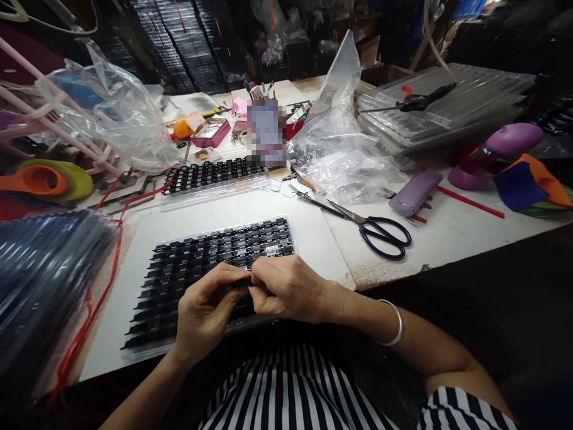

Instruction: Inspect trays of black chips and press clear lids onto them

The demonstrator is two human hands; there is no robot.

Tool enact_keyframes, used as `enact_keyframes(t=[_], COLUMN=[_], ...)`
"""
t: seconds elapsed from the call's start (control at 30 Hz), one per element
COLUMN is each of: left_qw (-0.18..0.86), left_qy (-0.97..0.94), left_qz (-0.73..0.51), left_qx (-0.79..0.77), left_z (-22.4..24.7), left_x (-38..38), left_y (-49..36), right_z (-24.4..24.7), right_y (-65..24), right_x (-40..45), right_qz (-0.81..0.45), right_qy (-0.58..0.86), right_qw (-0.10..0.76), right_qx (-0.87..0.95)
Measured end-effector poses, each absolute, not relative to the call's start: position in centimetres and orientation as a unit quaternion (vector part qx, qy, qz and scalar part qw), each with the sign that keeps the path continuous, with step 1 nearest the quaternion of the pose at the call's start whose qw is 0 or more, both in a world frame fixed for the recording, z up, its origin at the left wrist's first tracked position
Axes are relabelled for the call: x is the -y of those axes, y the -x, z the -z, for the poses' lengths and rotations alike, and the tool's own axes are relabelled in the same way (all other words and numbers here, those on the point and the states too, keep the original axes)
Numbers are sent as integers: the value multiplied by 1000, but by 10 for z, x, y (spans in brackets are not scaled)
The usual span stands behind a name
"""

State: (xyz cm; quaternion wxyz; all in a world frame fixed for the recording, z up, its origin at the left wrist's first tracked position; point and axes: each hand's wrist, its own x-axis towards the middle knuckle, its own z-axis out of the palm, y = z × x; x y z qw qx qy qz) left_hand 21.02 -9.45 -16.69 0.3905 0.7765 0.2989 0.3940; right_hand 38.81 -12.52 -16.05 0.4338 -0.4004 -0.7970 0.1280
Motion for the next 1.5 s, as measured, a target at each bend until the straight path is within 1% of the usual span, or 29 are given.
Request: enact_keyframes(t=[0.1,0.2,0.33,0.4,0.53,0.6,0.7,0.83,0.9,0.97,1.03,1.13,1.23,1.27,1.3,1.43,1.5], left_qw=[379,390,447,443,404,388,377,372,368,371,384,418,444,430,395,136,59], left_qy=[-776,-775,-778,-780,-794,-806,-817,-814,-812,-811,-809,-786,-759,-764,-780,-863,-889], left_qz=[-398,-375,-299,-296,-329,-330,-329,-342,-350,-343,-319,-281,-272,-276,-283,-300,-275], left_qx=[-310,-326,-325,-330,-313,-301,-285,-286,-289,-294,-310,-358,-390,-394,-396,-383,-362], left_z=[168,169,164,160,157,159,162,162,162,163,165,167,166,166,166,169,172], left_x=[97,95,94,97,108,112,117,122,121,118,114,108,98,92,84,45,30], left_y=[-212,-211,-203,-199,-193,-191,-190,-191,-192,-192,-192,-191,-189,-187,-185,-175,-171], right_z=[163,163,164,163,161,161,162,164,165,167,169,171,172,172,172,175,177], right_y=[-388,-391,-394,-393,-389,-389,-387,-384,-383,-381,-378,-374,-377,-381,-385,-406,-412], right_x=[126,126,130,136,146,149,150,149,149,149,149,148,141,136,130,101,90], right_qz=[-137,-142,-79,-69,-182,-228,-247,-268,-270,-238,-170,-83,-59,-52,-42,-2,7], right_qy=[416,421,386,376,429,450,442,426,433,454,475,455,424,432,448,522,534], right_qw=[437,408,356,347,383,372,346,375,374,347,322,322,317,310,300,230,182], right_qx=[786,797,847,857,797,779,790,779,775,785,801,826,846,846,841,821,826])
